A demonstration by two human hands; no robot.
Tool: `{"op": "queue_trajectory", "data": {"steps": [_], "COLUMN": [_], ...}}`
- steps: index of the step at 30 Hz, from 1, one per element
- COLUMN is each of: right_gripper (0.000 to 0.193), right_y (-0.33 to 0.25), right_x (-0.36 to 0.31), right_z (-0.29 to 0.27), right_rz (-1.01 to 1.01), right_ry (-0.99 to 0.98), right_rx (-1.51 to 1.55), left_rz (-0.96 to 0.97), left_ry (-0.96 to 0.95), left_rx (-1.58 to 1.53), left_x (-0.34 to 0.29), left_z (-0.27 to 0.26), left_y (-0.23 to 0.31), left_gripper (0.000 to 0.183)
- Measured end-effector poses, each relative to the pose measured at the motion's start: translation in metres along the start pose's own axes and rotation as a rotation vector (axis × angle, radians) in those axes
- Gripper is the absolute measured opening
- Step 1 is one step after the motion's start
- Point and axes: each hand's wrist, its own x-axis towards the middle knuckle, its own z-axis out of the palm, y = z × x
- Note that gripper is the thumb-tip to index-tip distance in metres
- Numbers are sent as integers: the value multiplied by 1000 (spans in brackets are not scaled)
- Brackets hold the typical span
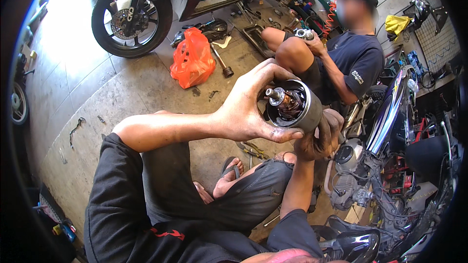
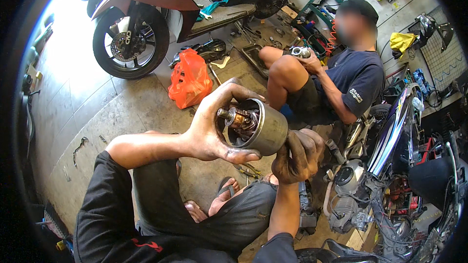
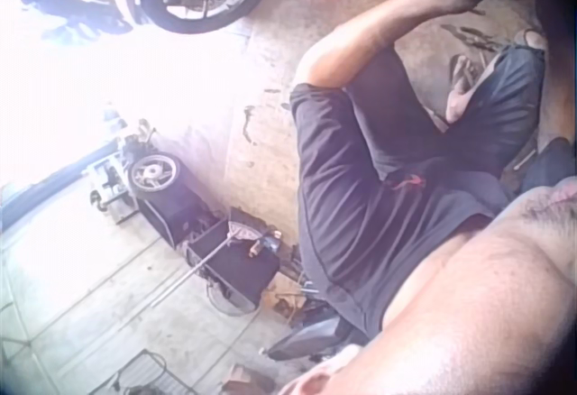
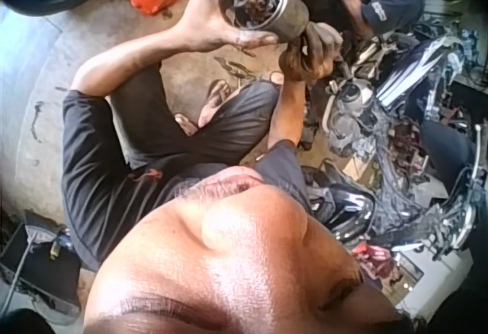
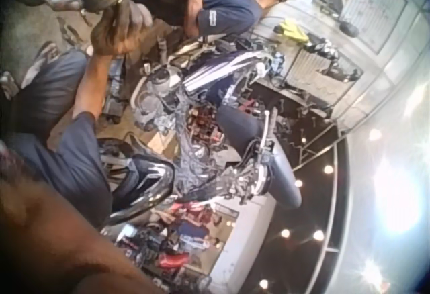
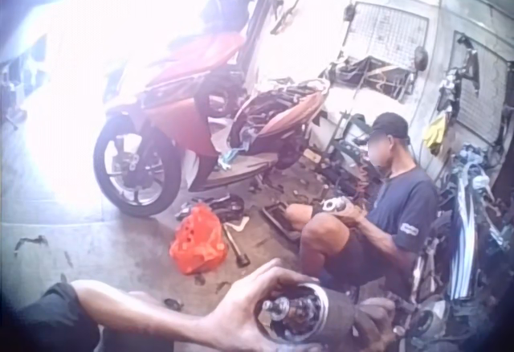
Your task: The person disassembles and handles various internal components of a motorcycle starter motor, including the armature and brush plate assembly, while seated on the floor with another person.
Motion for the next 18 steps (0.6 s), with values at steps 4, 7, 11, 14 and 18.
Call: {"op": "queue_trajectory", "data": {"steps": [4, 7, 11, 14, 18], "right_gripper": [16, 16, 20, 24, 28], "right_y": [1, 1, 1, 1, 1], "right_x": [1, 3, 1, -2, -4], "right_z": [1, -1, -4, -7, -8], "right_rz": [11, 12, -16, -31, -38], "right_ry": [-19, -8, 36, 53, 82], "right_rx": [61, 69, 61, -18, -38], "left_rz": [39, 78, 175, 294, 261], "left_ry": [3, -13, -58, -100, -82], "left_rx": [10, -12, 60, 134, -174], "left_x": [-1, -1, 2, 6, -2], "left_z": [-1, 0, -5, -8, 4], "left_y": [-4, -5, -3, 0, -14], "left_gripper": [84, 86, 86, 90, 97]}}
